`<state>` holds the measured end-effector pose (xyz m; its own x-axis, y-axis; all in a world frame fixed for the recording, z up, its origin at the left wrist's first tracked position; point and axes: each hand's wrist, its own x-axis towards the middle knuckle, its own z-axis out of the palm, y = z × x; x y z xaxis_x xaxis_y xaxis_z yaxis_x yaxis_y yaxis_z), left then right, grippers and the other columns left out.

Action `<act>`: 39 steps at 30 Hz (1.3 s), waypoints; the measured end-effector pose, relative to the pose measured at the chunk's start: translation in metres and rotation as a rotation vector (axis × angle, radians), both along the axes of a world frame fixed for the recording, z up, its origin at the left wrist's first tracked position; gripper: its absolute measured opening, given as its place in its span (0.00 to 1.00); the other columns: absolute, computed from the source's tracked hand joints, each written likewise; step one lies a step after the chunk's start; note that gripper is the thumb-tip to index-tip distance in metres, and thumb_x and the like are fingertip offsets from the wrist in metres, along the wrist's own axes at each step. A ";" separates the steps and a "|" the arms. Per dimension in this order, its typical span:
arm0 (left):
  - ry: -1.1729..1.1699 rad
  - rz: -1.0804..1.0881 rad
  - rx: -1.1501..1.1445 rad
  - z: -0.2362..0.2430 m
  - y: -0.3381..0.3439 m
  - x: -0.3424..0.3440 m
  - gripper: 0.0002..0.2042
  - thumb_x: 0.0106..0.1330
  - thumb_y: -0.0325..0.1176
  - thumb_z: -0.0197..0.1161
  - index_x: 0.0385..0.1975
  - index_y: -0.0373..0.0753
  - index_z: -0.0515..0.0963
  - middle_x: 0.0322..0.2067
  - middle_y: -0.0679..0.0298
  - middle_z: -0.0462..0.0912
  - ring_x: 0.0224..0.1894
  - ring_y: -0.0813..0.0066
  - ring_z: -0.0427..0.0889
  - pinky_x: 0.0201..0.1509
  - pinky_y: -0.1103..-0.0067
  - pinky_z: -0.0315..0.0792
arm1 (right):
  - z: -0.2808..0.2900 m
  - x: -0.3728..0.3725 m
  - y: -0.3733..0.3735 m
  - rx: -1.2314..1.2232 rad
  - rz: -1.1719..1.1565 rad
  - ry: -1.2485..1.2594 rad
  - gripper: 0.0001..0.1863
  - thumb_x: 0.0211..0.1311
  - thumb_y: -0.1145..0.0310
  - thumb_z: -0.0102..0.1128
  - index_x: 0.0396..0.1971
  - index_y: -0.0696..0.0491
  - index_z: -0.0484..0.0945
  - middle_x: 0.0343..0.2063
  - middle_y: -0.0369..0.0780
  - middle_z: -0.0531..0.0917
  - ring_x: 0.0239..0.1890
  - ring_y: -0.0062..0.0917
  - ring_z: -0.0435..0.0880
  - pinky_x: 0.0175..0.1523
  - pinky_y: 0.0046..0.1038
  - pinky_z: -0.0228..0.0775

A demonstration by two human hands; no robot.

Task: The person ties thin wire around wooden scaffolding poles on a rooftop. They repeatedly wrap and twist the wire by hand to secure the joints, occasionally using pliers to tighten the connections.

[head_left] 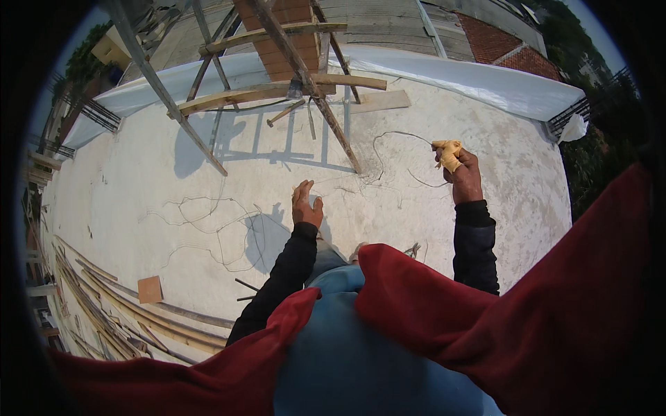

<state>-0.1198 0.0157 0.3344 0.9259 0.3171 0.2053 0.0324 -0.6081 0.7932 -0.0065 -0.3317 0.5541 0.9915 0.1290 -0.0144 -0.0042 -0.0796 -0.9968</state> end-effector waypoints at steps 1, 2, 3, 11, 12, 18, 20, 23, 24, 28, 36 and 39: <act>-0.013 -0.043 0.030 0.011 0.001 0.014 0.28 0.62 0.27 0.65 0.65 0.39 0.71 0.66 0.51 0.70 0.69 0.49 0.66 0.73 0.61 0.61 | 0.009 -0.004 -0.005 0.008 -0.003 -0.029 0.19 0.70 0.57 0.63 0.47 0.59 0.84 0.29 0.28 0.78 0.21 0.08 0.60 0.26 0.16 0.48; -0.026 -0.087 0.059 0.020 0.003 0.029 0.29 0.62 0.27 0.65 0.65 0.40 0.70 0.68 0.52 0.68 0.70 0.49 0.65 0.73 0.61 0.61 | 0.016 -0.008 -0.009 0.006 -0.020 -0.055 0.19 0.70 0.57 0.63 0.47 0.59 0.84 0.29 0.28 0.78 0.21 0.08 0.60 0.26 0.16 0.48; -0.059 -0.134 0.092 0.028 0.001 0.042 0.29 0.62 0.27 0.65 0.66 0.40 0.69 0.69 0.52 0.66 0.70 0.49 0.64 0.73 0.61 0.61 | 0.022 -0.011 -0.013 0.005 -0.038 -0.080 0.19 0.70 0.58 0.63 0.47 0.59 0.84 0.29 0.28 0.78 0.21 0.07 0.60 0.26 0.16 0.48; 0.118 -0.453 0.066 0.050 -0.053 0.110 0.42 0.60 0.35 0.72 0.74 0.40 0.58 0.71 0.48 0.62 0.74 0.48 0.59 0.76 0.63 0.58 | 0.055 -0.042 -0.035 0.259 -0.115 -0.171 0.15 0.70 0.64 0.64 0.47 0.61 0.83 0.28 0.29 0.77 0.21 0.07 0.62 0.25 0.14 0.49; 0.152 -0.502 0.049 0.049 -0.061 0.113 0.43 0.60 0.36 0.72 0.74 0.41 0.57 0.72 0.47 0.61 0.74 0.48 0.59 0.76 0.63 0.58 | 0.061 -0.044 -0.038 0.283 -0.125 -0.187 0.14 0.69 0.65 0.65 0.46 0.61 0.84 0.28 0.30 0.78 0.21 0.07 0.62 0.25 0.14 0.50; 0.301 -0.725 0.009 0.037 -0.114 0.121 0.46 0.59 0.39 0.75 0.76 0.46 0.56 0.74 0.48 0.59 0.75 0.48 0.58 0.76 0.65 0.59 | 0.104 -0.055 -0.057 0.434 -0.153 -0.269 0.15 0.70 0.65 0.65 0.48 0.61 0.81 0.32 0.32 0.79 0.21 0.07 0.64 0.25 0.13 0.54; 0.249 -0.682 -0.007 0.032 -0.128 0.125 0.42 0.62 0.36 0.73 0.75 0.49 0.57 0.73 0.49 0.61 0.74 0.50 0.61 0.74 0.64 0.63 | 0.115 -0.057 -0.062 0.482 -0.134 -0.299 0.17 0.70 0.63 0.65 0.50 0.60 0.79 0.34 0.33 0.79 0.20 0.07 0.64 0.25 0.13 0.55; 0.077 -0.587 0.006 0.029 -0.141 0.136 0.26 0.68 0.34 0.68 0.67 0.50 0.72 0.62 0.51 0.77 0.66 0.57 0.74 0.67 0.66 0.71 | 0.126 -0.059 -0.072 0.596 -0.090 -0.324 0.18 0.70 0.62 0.64 0.51 0.60 0.79 0.34 0.32 0.80 0.19 0.07 0.63 0.24 0.13 0.55; 0.132 -0.589 -0.032 0.032 -0.143 0.142 0.23 0.69 0.36 0.67 0.63 0.47 0.74 0.58 0.53 0.80 0.62 0.59 0.77 0.65 0.66 0.72 | 0.127 -0.058 -0.076 0.562 -0.113 -0.351 0.18 0.71 0.63 0.64 0.51 0.60 0.79 0.34 0.32 0.80 0.19 0.07 0.64 0.25 0.13 0.55; 0.209 -0.515 -0.513 0.054 -0.132 0.160 0.16 0.74 0.41 0.63 0.51 0.35 0.80 0.39 0.60 0.89 0.44 0.68 0.88 0.49 0.71 0.83 | 0.126 -0.050 -0.101 0.163 -0.333 -0.461 0.17 0.71 0.62 0.65 0.49 0.59 0.82 0.30 0.30 0.81 0.19 0.07 0.64 0.24 0.14 0.54; 0.207 -0.427 -1.062 0.125 -0.072 0.171 0.20 0.72 0.46 0.65 0.48 0.32 0.79 0.45 0.55 0.86 0.43 0.67 0.88 0.40 0.77 0.87 | 0.122 -0.060 -0.154 -0.150 -0.500 -0.359 0.17 0.71 0.58 0.64 0.48 0.57 0.83 0.26 0.26 0.78 0.18 0.05 0.60 0.23 0.13 0.47; 0.200 -0.516 -1.056 0.141 -0.075 0.169 0.19 0.70 0.43 0.67 0.50 0.33 0.80 0.46 0.55 0.85 0.45 0.67 0.88 0.44 0.76 0.88 | 0.110 -0.061 -0.154 -0.047 -0.363 -0.340 0.19 0.72 0.59 0.62 0.51 0.59 0.80 0.29 0.27 0.78 0.18 0.04 0.60 0.22 0.12 0.47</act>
<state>0.0489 -0.0591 0.4757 0.9796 -0.1765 -0.0961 0.1559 0.3654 0.9177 -0.0678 -0.4859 0.6642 0.9220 -0.2187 0.3197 0.2843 -0.1783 -0.9420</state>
